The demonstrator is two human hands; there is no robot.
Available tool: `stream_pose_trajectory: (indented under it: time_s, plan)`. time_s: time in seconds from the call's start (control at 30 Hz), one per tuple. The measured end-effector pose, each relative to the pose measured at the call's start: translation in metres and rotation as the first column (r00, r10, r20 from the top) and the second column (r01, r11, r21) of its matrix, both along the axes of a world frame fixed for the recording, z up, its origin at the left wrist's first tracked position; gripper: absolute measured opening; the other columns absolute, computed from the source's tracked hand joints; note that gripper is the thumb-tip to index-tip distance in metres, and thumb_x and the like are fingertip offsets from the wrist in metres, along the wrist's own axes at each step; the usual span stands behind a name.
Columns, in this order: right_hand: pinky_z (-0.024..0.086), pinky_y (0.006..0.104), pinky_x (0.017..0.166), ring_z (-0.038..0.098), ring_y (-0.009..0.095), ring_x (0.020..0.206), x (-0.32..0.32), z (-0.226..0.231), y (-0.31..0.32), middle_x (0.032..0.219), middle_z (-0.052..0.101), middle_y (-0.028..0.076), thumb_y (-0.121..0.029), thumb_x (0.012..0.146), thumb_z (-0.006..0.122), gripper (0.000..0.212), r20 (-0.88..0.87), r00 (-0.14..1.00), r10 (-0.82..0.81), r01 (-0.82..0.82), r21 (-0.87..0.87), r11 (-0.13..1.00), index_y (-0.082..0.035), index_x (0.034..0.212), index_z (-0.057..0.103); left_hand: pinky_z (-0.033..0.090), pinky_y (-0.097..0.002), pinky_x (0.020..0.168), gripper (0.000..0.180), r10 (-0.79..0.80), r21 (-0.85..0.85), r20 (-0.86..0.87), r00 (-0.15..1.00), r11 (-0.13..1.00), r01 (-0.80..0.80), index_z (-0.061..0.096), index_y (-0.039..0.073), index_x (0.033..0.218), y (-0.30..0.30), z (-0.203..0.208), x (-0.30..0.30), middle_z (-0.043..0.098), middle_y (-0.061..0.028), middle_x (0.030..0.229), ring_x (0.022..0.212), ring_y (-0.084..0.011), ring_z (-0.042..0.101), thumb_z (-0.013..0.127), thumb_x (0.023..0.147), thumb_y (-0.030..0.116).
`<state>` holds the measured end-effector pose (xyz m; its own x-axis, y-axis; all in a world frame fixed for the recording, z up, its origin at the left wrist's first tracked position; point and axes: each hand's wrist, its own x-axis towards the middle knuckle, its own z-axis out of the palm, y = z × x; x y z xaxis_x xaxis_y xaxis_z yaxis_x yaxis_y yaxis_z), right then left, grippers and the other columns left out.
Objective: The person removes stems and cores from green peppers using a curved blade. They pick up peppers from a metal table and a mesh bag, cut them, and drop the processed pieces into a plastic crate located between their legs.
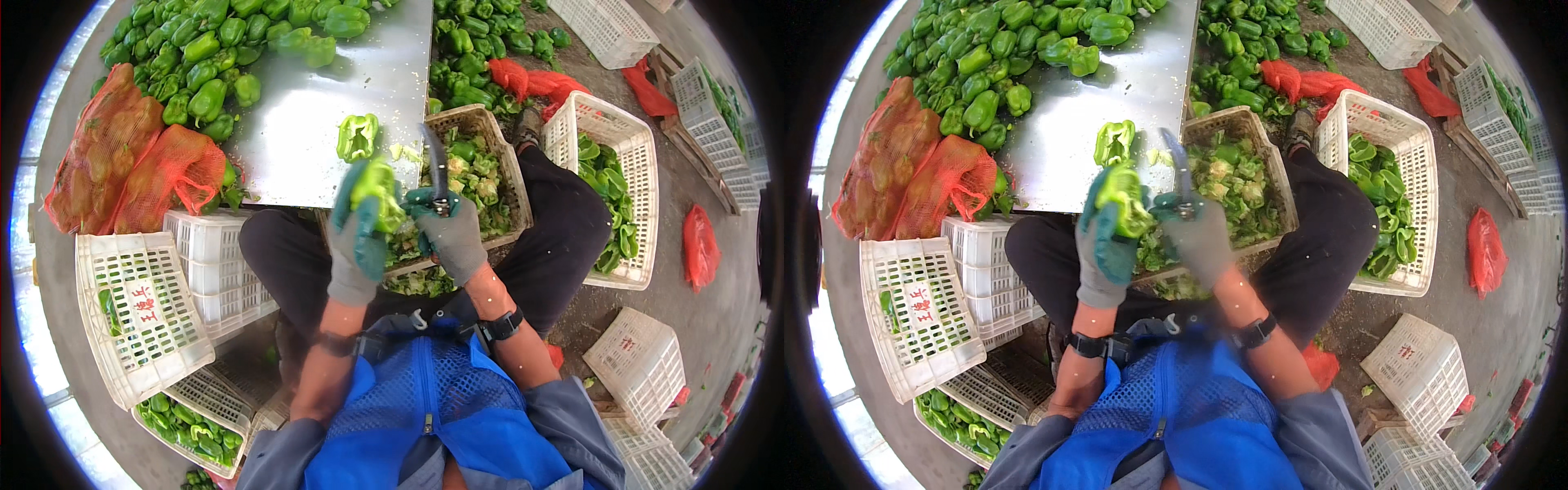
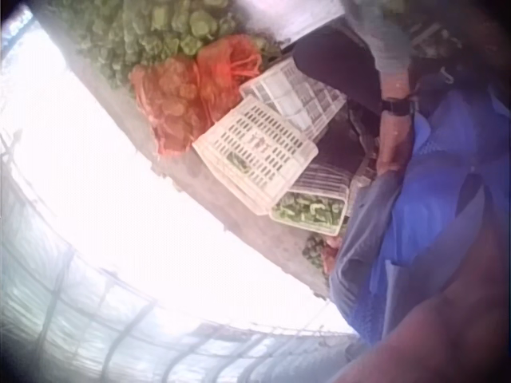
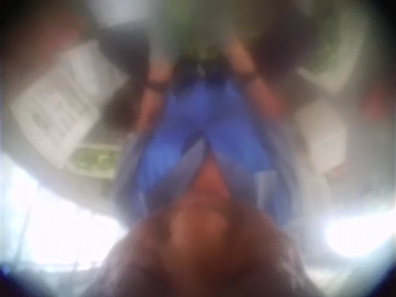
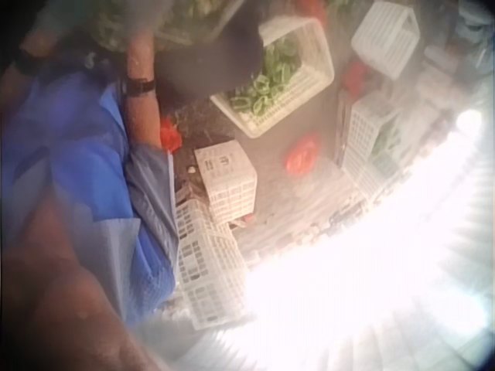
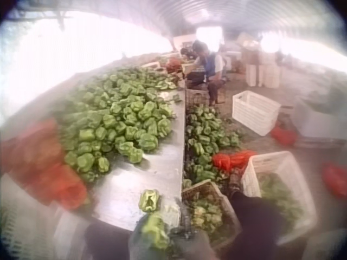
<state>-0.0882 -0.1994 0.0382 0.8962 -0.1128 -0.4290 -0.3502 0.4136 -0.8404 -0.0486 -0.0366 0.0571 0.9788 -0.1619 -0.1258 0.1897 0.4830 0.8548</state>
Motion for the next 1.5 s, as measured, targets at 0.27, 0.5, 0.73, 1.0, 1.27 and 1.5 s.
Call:
stream_pose_trajectory:
  time_s: [0.27,0.5,0.73,1.0,1.27,1.5]
  plan:
    - [0.055,0.0393,0.063,0.07,0.022,0.065,0.013,-0.043,-0.013,0.077,0.074,0.012,-0.02,0.092,0.078,0.028,0.261,0.961,-0.092,0.266,-0.775,0.574,0.0,0.113,0.079,0.05,-0.0492,0.115,0.067,-0.272,0.889,0.446,0.853,0.024,-0.457,0.06,-0.001,0.151,0.048,-0.009,0.082,0.067,-0.0226,0.143,0.13,-0.0407,0.065,0.081,0.092,0.022]
    - [0.06,0.0428,0.076,0.074,0.03,0.078,0.068,0.021,0.014,0.083,0.075,0.013,-0.024,0.096,0.077,0.026,0.296,0.926,0.234,0.152,-0.86,0.487,-0.005,0.114,0.074,0.06,-0.0417,0.099,0.063,0.276,0.63,0.299,0.913,0.662,-0.406,0.059,-0.001,0.152,0.085,-0.067,0.086,0.072,-0.0143,0.13,0.116,-0.0279,0.07,0.078,0.101,0.03]
    - [0.062,0.0504,0.082,0.077,0.039,0.091,0.132,-0.035,0.045,0.095,0.078,0.019,-0.018,0.1,0.062,0.017,0.093,0.85,0.519,-0.009,-0.982,0.19,-0.006,0.11,0.071,0.06,-0.0469,0.099,0.058,0.202,-0.07,-0.05,0.978,0.976,-0.205,0.06,0.004,0.151,0.099,-0.037,0.064,0.069,-0.0144,0.135,0.117,-0.0308,0.07,0.067,0.108,0.04]
    - [0.06,0.0484,0.089,0.074,0.041,0.091,0.096,0.024,0.025,0.089,0.075,0.025,-0.041,0.087,0.08,0.044,0.059,0.971,0.231,-0.16,-0.559,0.813,0.0,0.104,0.078,0.057,-0.0482,0.108,0.052,0.175,-0.034,0.013,0.985,0.984,-0.174,0.063,0.005,0.148,0.105,-0.031,0.064,0.075,-0.0119,0.132,0.12,-0.0322,0.071,0.06,0.11,0.041]
    - [0.048,0.0296,0.053,0.061,0.011,0.06,-0.02,0.055,-0.051,0.075,0.068,0.002,-0.016,0.091,0.083,0.028,-0.041,0.893,-0.448,0.45,0.127,0.884,0.002,0.111,0.077,0.06,-0.0452,0.109,0.05,-0.234,-0.168,0.075,0.969,0.955,0.244,0.059,0.006,0.151,-0.079,0.041,0.081,0.069,-0.015,0.141,0.125,-0.0293,0.07,0.057,0.114,0.04]
    - [0.051,0.0236,0.068,0.063,0.005,0.079,-0.113,0.052,-0.098,0.094,0.075,-0.001,-0.005,0.094,0.083,0.029,0.085,0.722,-0.686,0.691,-0.132,0.711,0.001,0.122,0.076,0.038,-0.0538,0.126,0.086,-0.515,0.261,0.426,0.744,0.857,0.444,0.03,0.014,0.175,-0.202,0.077,0.044,0.044,-0.0173,0.168,0.151,-0.0361,0.049,0.052,0.11,0.065]
